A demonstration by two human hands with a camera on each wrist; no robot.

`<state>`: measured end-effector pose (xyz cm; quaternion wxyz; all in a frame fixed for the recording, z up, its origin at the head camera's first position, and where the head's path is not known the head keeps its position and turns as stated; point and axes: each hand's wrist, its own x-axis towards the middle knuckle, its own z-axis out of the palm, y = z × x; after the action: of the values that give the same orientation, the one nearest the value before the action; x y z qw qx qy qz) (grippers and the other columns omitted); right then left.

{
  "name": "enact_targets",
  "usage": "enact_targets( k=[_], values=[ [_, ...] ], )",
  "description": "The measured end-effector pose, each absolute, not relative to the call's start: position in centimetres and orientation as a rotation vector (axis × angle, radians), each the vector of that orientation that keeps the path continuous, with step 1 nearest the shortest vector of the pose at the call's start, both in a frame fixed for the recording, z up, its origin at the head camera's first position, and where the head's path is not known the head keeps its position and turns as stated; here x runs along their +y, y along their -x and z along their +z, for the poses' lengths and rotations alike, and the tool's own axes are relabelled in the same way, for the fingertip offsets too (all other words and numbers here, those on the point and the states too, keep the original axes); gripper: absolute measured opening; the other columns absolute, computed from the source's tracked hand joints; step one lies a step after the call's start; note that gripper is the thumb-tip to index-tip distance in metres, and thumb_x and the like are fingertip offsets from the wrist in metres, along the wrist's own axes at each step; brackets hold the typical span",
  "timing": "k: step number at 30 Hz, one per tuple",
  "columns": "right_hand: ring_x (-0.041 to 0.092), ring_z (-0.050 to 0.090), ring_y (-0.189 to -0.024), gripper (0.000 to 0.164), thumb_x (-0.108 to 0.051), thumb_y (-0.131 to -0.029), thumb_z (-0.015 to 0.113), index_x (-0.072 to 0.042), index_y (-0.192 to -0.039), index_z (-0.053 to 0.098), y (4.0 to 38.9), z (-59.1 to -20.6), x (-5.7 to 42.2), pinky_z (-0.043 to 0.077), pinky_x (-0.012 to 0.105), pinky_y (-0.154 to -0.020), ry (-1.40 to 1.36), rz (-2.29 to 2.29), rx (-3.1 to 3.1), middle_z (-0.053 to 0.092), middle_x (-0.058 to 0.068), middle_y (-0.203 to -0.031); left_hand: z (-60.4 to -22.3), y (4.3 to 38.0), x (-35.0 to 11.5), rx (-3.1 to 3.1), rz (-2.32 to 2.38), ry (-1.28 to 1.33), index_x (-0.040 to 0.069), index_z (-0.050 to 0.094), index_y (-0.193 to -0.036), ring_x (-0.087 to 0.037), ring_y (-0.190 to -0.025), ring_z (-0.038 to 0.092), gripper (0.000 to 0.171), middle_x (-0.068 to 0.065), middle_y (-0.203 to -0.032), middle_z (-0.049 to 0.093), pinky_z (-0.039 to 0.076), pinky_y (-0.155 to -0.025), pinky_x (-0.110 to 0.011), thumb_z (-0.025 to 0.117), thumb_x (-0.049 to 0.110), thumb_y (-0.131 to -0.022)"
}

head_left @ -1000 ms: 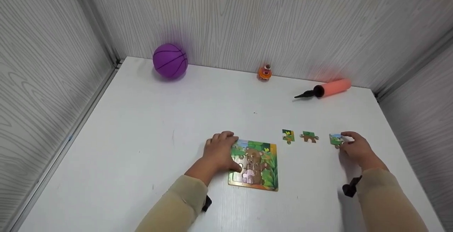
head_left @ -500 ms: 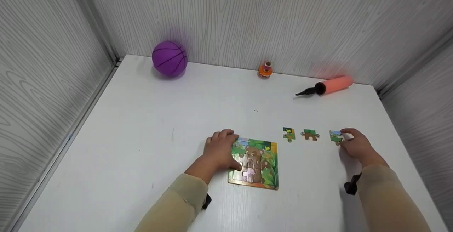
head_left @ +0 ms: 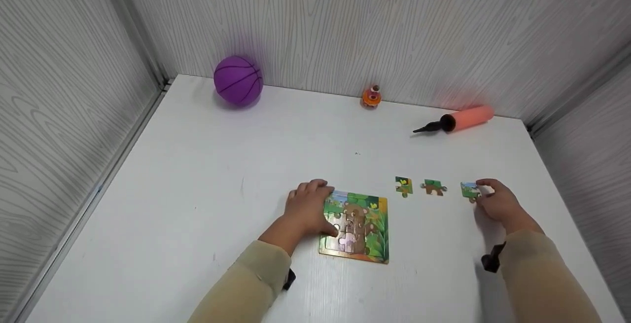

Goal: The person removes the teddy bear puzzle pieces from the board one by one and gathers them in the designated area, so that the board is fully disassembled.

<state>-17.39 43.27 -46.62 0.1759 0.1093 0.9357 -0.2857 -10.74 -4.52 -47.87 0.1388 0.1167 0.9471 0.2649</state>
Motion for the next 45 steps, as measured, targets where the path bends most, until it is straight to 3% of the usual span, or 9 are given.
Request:
enact_targets(
  k=[11, 18, 23, 30, 39, 45],
  values=[
    [0.048, 0.046, -0.126, 0.064, -0.006, -0.1, 0.046, 0.004, -0.161, 0.027, 17.1, -46.3, 43.3, 0.046, 0.052, -0.095, -0.35, -0.842, 2.643, 0.034, 0.042, -0.153, -47.7, 10.8, -4.3, 2.737, 0.762, -0.337, 0.017, 0.05, -0.158, -0.034, -0.15, 0.034, 0.105, -0.007, -0.164, 0.04, 0.03, -0.118, -0.052, 0.099, 0.048, -0.07],
    [0.046, 0.052, -0.118, 0.064, -0.007, -0.105, 0.046, 0.005, -0.163, 0.023, 16.0, -45.3, 41.3, 0.05, 0.046, -0.084, -0.312, -0.884, 2.695, 0.04, 0.042, -0.146, -47.8, 10.6, -4.4, 2.734, 0.787, -0.343, 0.016, 0.05, -0.158, -0.034, -0.151, 0.033, 0.105, -0.007, -0.164, 0.039, 0.03, -0.118, -0.054, 0.099, 0.049, -0.071],
    [0.044, 0.057, -0.111, 0.055, -0.014, -0.108, 0.054, 0.001, -0.159, 0.037, 15.3, -44.4, 37.5, 0.051, 0.047, -0.081, -0.074, -0.874, 2.812, 0.052, 0.035, -0.134, -48.1, 10.6, -4.7, 2.74, 0.798, -0.323, 0.016, 0.05, -0.159, -0.034, -0.151, 0.033, 0.106, -0.007, -0.165, 0.039, 0.029, -0.118, -0.054, 0.099, 0.048, -0.07],
    [0.029, 0.06, -0.1, 0.047, -0.015, -0.101, 0.073, -0.004, -0.145, 0.061, 12.4, -43.8, 29.9, 0.051, 0.04, -0.078, 0.167, -0.914, 2.777, 0.065, 0.021, -0.12, -48.0, 10.7, -4.6, 2.745, 0.788, -0.328, 0.016, 0.05, -0.158, -0.034, -0.151, 0.033, 0.106, -0.007, -0.165, 0.04, 0.03, -0.118, -0.054, 0.099, 0.048, -0.07],
    [0.023, 0.06, -0.095, 0.049, -0.017, -0.093, 0.082, -0.007, -0.138, 0.067, 9.7, -45.2, 23.8, 0.053, 0.038, -0.075, 0.225, -0.898, 2.64, 0.067, 0.008, -0.114, -48.0, 10.8, -4.6, 2.739, 0.791, -0.325, 0.017, 0.051, -0.158, -0.034, -0.151, 0.033, 0.105, -0.006, -0.164, 0.04, 0.029, -0.118, -0.054, 0.099, 0.048, -0.07],
    [0.022, 0.058, -0.095, 0.045, -0.015, -0.089, 0.086, -0.007, -0.131, 0.072, 8.8, -45.9, 22.1, 0.053, 0.042, -0.083, 0.182, -0.756, 2.65, 0.064, 0.004, -0.108, -48.0, 10.8, -4.6, 2.73, 0.797, -0.346, 0.017, 0.051, -0.158, -0.035, -0.151, 0.033, 0.105, -0.006, -0.164, 0.04, 0.029, -0.118, -0.055, 0.099, 0.048, -0.071]
  ],
)
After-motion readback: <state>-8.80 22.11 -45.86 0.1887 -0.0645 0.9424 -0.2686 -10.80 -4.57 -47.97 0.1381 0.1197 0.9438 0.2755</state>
